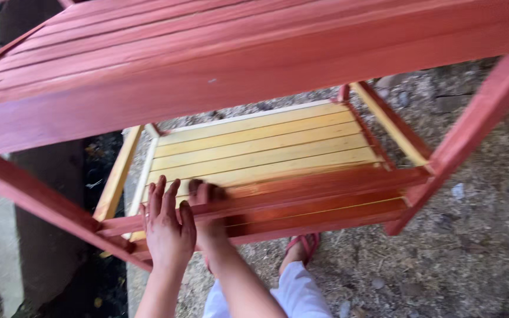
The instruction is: The person applies a reddish wood stain to a wooden chair frame using a cloth, wiping the stain across the slats, rails and legs. They rotate and reposition the chair to reach different sides, working the stain into the wood surfaces.
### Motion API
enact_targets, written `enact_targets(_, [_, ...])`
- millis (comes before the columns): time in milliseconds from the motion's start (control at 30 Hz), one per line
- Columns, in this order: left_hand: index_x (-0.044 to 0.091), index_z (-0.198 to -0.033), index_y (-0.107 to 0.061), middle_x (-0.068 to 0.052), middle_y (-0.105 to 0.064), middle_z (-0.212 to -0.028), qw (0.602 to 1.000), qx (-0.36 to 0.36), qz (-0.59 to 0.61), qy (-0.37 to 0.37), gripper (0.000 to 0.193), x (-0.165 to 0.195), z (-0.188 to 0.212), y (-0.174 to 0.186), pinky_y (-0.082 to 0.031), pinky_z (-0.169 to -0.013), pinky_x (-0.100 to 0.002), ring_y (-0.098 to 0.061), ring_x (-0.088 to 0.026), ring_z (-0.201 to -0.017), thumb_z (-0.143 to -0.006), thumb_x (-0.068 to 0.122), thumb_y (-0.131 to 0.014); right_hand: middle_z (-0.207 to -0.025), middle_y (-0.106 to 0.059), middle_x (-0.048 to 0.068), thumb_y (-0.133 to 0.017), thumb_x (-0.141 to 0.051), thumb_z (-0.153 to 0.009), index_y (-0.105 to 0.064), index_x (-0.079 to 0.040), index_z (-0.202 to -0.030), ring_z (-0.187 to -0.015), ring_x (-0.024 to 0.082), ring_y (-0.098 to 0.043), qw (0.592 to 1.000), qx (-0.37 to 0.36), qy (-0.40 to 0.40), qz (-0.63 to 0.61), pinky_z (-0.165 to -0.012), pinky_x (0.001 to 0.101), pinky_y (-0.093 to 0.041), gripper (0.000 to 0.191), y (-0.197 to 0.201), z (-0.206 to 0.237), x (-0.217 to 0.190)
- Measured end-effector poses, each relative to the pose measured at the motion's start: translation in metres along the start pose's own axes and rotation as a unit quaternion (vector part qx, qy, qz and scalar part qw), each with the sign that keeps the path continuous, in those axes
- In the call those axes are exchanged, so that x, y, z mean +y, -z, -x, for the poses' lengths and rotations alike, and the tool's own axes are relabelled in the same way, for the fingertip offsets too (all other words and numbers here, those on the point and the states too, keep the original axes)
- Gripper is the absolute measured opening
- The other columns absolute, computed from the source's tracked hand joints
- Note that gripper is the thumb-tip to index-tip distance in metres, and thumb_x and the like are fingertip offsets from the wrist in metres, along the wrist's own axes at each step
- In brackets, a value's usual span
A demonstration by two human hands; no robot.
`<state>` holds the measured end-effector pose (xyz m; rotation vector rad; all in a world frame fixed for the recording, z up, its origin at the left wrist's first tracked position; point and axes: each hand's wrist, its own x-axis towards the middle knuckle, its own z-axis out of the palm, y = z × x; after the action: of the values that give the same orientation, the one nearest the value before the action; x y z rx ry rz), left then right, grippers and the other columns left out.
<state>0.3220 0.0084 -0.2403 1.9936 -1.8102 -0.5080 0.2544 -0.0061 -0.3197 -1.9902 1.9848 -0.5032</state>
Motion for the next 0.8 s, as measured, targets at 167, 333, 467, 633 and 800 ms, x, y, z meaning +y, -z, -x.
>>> enact_targets(167, [0.010, -0.133, -0.060, -0.016, -0.058, -0.139, 0.998, 0.037, 0.032, 0.041, 0.039, -0.053, 0.041, 0.022, -0.040, -0.113, -0.049, -0.051, -0.038, -0.131, -0.094, 0.011, -0.056, -0.111, -0.067, 0.017, -0.047, -0.031, -0.104, -0.056, -0.007, -0.127, -0.097, 0.032, -0.065, 0.959, -0.169, -0.053, -0.219, -0.079, 0.0479, -0.054, 0.035, -0.031, 0.019, -0.032])
enact_targets(333, [0.013, -0.121, -0.065, -0.011, -0.064, -0.128, 0.992, -0.008, 0.018, 0.123, 0.033, -0.080, 0.071, 0.015, -0.046, -0.108, -0.046, -0.058, -0.034, -0.125, -0.089, 0.011, -0.058, -0.077, -0.069, 0.018, -0.054, -0.022, -0.097, -0.013, -0.023, -0.167, -0.056, 0.033, -0.063, 0.910, -0.317, -0.262, 0.053, -0.052, 0.0491, -0.051, 0.081, 0.029, 0.035, 0.130])
enact_targets(467, [0.005, -0.136, -0.057, -0.021, -0.055, -0.142, 0.993, -0.033, -0.006, 0.116, 0.051, -0.098, 0.076, 0.004, -0.038, -0.110, -0.051, -0.049, -0.040, -0.132, -0.086, 0.014, -0.061, -0.127, -0.068, 0.014, -0.064, -0.022, -0.077, -0.050, -0.029, -0.129, -0.117, 0.036, -0.065, 0.964, -0.058, -0.034, 0.256, -0.095, 0.0550, -0.052, 0.053, 0.074, 0.060, 0.216])
enact_targets(633, [0.005, -0.139, -0.057, -0.022, -0.053, -0.146, 0.992, -0.007, 0.029, 0.120, 0.053, -0.115, 0.076, 0.019, -0.041, -0.109, -0.048, -0.049, -0.041, -0.135, -0.087, 0.011, -0.060, -0.153, -0.040, 0.023, -0.061, -0.045, -0.098, -0.038, -0.013, -0.151, -0.138, 0.041, -0.042, 0.854, -0.169, -0.484, -0.091, -0.113, 0.0529, -0.036, 0.067, 0.002, 0.067, 0.093])
enact_targets(800, [0.008, -0.114, -0.070, -0.012, -0.072, -0.118, 0.980, 0.086, 0.093, 0.151, 0.031, -0.134, 0.077, 0.056, -0.053, -0.097, -0.042, -0.068, -0.033, -0.111, -0.087, 0.000, -0.057, -0.148, -0.050, 0.017, -0.044, -0.034, -0.105, -0.049, -0.015, -0.145, -0.132, 0.038, -0.051, 0.952, -0.298, -0.039, -0.053, -0.110, 0.0505, -0.041, 0.045, -0.079, 0.053, -0.087])
